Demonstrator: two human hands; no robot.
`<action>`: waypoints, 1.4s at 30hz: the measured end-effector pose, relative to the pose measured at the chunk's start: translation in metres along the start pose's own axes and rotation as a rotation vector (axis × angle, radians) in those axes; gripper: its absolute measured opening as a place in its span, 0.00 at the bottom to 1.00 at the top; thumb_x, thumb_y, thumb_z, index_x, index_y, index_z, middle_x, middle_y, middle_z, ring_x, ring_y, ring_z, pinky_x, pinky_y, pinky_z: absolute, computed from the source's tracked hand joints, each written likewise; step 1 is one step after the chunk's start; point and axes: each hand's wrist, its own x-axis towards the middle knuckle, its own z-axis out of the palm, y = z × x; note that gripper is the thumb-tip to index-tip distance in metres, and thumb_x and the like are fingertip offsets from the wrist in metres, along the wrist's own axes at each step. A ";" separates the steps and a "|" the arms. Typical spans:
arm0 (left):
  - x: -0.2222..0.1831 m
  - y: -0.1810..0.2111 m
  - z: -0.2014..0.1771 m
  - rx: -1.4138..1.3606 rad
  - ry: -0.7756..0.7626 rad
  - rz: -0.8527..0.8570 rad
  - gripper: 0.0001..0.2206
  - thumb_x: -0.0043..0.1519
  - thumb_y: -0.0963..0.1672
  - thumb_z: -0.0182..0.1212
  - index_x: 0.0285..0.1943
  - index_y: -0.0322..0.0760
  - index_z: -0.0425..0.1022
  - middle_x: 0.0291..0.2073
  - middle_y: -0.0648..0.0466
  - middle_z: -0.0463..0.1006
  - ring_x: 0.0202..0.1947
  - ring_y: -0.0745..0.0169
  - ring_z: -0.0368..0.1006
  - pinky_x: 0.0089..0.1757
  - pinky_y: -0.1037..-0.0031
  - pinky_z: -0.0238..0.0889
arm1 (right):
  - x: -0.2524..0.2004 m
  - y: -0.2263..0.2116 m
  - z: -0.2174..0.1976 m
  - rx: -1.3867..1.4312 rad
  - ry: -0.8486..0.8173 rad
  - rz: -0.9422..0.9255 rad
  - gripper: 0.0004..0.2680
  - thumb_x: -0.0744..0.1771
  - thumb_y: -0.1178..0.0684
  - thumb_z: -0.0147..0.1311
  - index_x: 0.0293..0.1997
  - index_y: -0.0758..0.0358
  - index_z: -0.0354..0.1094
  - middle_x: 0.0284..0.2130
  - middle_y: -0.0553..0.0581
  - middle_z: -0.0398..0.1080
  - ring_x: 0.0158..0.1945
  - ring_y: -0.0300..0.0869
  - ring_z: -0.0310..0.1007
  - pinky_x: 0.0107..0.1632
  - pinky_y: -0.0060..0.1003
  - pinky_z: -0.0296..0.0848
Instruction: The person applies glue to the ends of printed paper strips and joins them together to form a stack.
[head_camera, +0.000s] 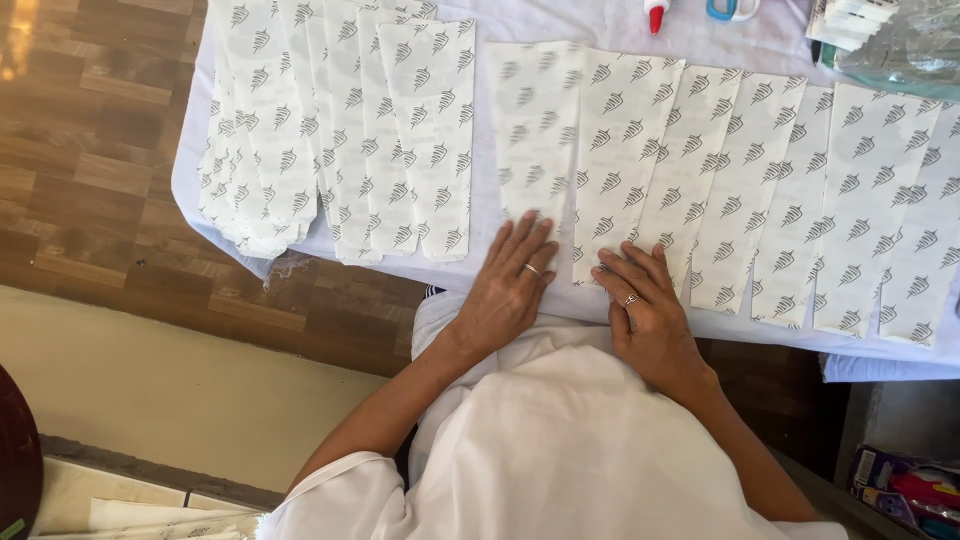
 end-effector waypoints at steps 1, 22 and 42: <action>0.001 0.001 0.001 0.002 0.003 -0.001 0.15 0.69 0.42 0.53 0.61 0.25 0.72 0.64 0.33 0.69 0.69 0.30 0.61 0.64 0.43 0.53 | 0.000 0.000 0.000 0.000 0.000 -0.004 0.15 0.67 0.68 0.51 0.58 0.60 0.73 0.60 0.59 0.72 0.68 0.56 0.64 0.77 0.56 0.46; -0.018 -0.024 -0.010 -0.200 0.142 0.090 0.10 0.61 0.42 0.69 0.50 0.33 0.81 0.53 0.48 0.80 0.57 0.48 0.76 0.59 0.54 0.65 | 0.032 -0.026 0.023 0.241 0.122 -0.190 0.09 0.66 0.61 0.62 0.51 0.68 0.76 0.58 0.62 0.73 0.64 0.53 0.72 0.74 0.57 0.54; -0.006 -0.010 -0.015 -0.590 0.170 -0.318 0.12 0.58 0.30 0.60 0.44 0.31 0.83 0.41 0.48 0.82 0.51 0.45 0.78 0.53 0.60 0.70 | 0.043 -0.024 0.025 0.351 0.066 0.075 0.04 0.64 0.66 0.64 0.39 0.67 0.77 0.47 0.57 0.77 0.56 0.49 0.76 0.75 0.53 0.50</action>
